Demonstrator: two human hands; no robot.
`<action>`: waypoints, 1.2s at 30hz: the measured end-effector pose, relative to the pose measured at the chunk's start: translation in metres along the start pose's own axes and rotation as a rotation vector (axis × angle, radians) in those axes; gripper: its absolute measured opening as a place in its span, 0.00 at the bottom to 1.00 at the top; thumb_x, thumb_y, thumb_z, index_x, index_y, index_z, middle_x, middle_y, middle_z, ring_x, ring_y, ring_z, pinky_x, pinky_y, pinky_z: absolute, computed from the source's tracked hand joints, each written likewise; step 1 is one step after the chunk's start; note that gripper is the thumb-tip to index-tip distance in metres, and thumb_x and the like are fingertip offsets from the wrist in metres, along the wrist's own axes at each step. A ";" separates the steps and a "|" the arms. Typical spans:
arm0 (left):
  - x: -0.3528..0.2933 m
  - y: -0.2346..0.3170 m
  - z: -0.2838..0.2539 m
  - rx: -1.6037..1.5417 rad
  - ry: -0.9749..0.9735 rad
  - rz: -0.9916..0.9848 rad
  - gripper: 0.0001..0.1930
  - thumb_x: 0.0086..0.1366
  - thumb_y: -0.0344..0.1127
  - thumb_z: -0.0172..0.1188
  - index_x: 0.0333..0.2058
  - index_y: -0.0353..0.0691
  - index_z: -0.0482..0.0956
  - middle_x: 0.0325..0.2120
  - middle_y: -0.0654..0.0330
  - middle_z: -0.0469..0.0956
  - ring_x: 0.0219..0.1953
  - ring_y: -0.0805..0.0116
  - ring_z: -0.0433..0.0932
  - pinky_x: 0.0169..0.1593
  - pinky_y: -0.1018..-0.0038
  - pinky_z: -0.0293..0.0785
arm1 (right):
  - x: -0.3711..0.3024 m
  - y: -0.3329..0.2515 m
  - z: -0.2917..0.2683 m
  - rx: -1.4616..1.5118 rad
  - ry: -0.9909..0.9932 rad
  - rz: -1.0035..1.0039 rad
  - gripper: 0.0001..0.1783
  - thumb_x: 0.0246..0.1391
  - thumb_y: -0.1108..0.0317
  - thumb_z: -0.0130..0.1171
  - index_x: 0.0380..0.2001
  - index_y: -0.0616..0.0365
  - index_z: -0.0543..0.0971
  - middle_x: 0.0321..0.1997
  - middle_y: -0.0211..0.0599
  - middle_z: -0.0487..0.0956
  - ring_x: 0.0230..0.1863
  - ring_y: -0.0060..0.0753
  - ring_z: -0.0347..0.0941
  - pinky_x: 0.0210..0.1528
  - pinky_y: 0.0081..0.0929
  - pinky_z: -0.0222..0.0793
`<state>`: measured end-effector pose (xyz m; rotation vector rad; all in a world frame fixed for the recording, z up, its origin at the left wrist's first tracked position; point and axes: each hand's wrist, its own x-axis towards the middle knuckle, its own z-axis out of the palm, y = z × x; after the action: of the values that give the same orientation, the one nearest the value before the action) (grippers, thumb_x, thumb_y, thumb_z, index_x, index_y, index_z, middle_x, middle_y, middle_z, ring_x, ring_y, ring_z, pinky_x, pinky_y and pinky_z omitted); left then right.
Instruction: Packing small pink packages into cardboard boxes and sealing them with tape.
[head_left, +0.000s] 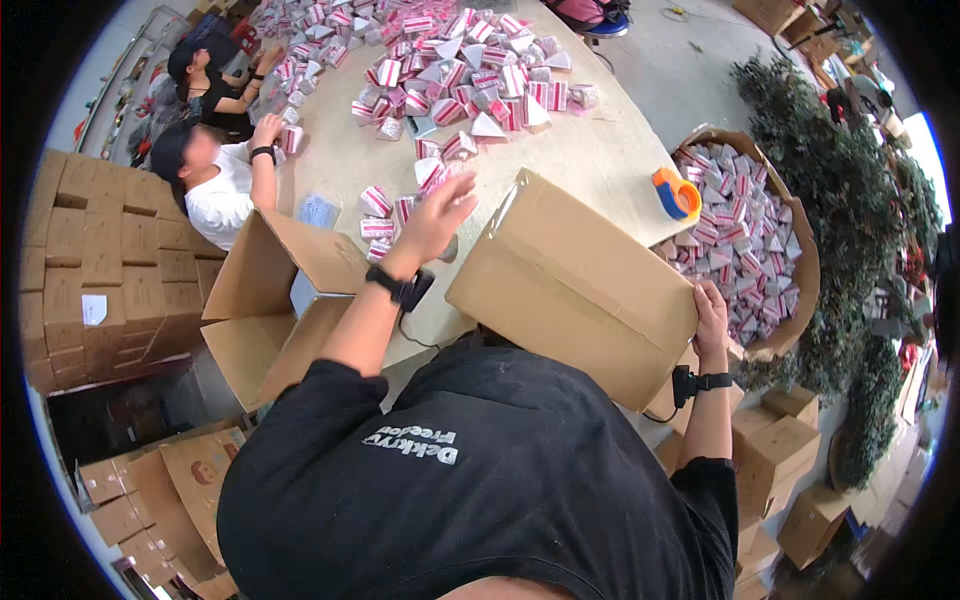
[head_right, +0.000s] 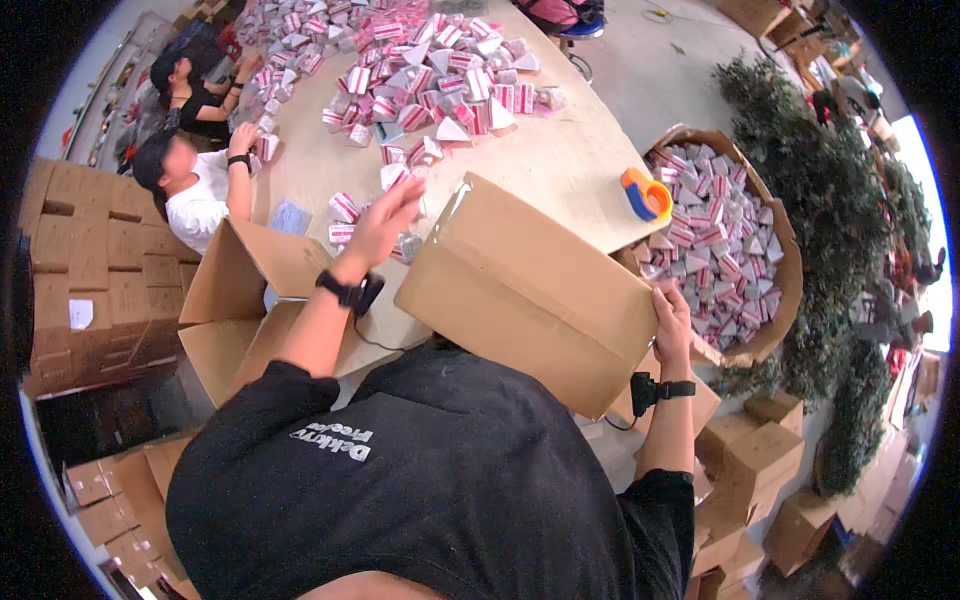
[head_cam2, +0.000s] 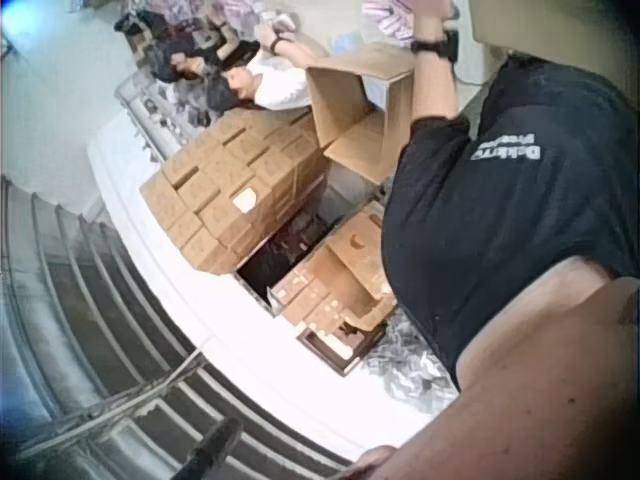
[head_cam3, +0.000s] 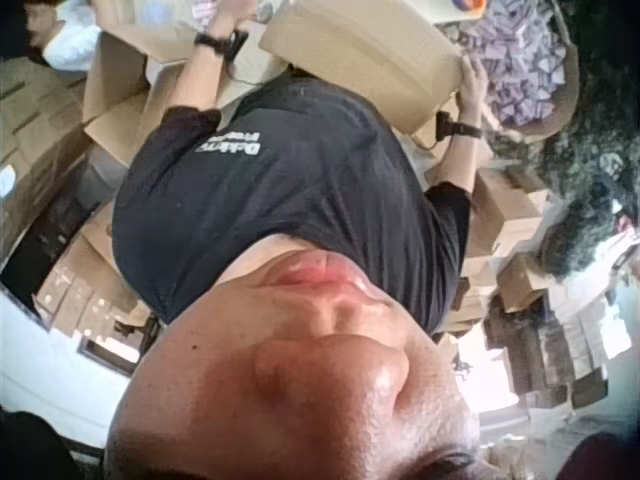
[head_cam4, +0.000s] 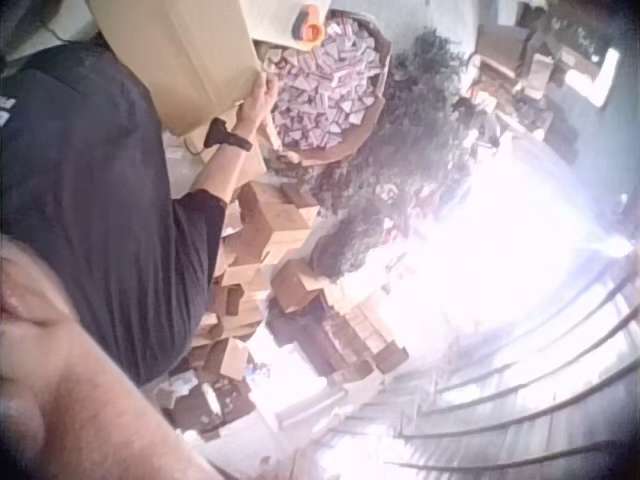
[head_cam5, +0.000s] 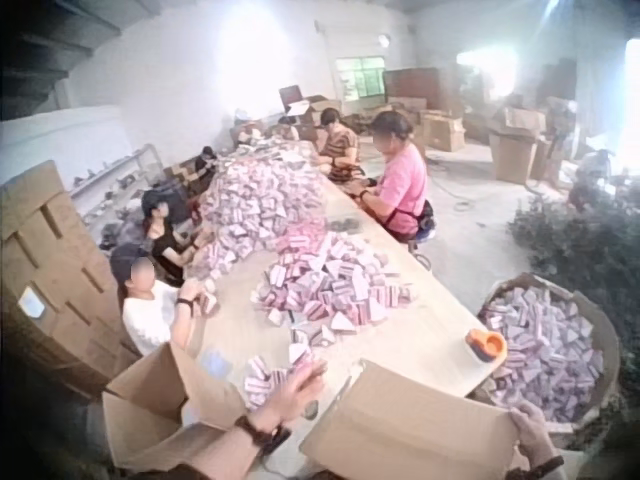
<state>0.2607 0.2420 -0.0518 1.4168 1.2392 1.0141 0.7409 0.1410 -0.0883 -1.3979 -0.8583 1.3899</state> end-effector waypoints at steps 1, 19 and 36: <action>0.022 0.012 0.013 -0.030 -0.069 0.057 0.24 0.72 0.44 0.52 0.59 0.32 0.69 0.56 0.52 0.73 0.58 0.65 0.72 0.60 0.72 0.67 | -0.012 0.011 -0.005 0.025 0.018 0.000 0.10 0.65 0.65 0.53 0.40 0.61 0.79 0.35 0.27 0.79 0.34 0.16 0.73 0.37 0.16 0.68; -0.008 -0.018 0.129 -0.308 -0.748 -0.392 0.29 0.76 0.47 0.34 0.35 0.31 0.82 0.32 0.56 0.83 0.35 0.69 0.78 0.47 0.72 0.73 | -0.212 0.058 0.005 0.159 0.507 -0.061 0.13 0.62 0.61 0.60 0.37 0.61 0.81 0.33 0.25 0.80 0.36 0.15 0.71 0.40 0.17 0.67; -0.238 0.107 0.329 -0.222 -1.128 -0.298 0.33 0.75 0.58 0.36 0.38 0.31 0.81 0.30 0.58 0.82 0.32 0.73 0.79 0.42 0.77 0.74 | -0.539 0.146 -0.068 0.417 0.925 -0.381 0.10 0.63 0.66 0.57 0.34 0.62 0.79 0.36 0.28 0.82 0.35 0.14 0.71 0.39 0.15 0.67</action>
<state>0.5683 -0.0407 -0.0089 1.2516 0.4386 0.0470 0.7303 -0.4210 -0.0627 -1.2587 -0.1775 0.4734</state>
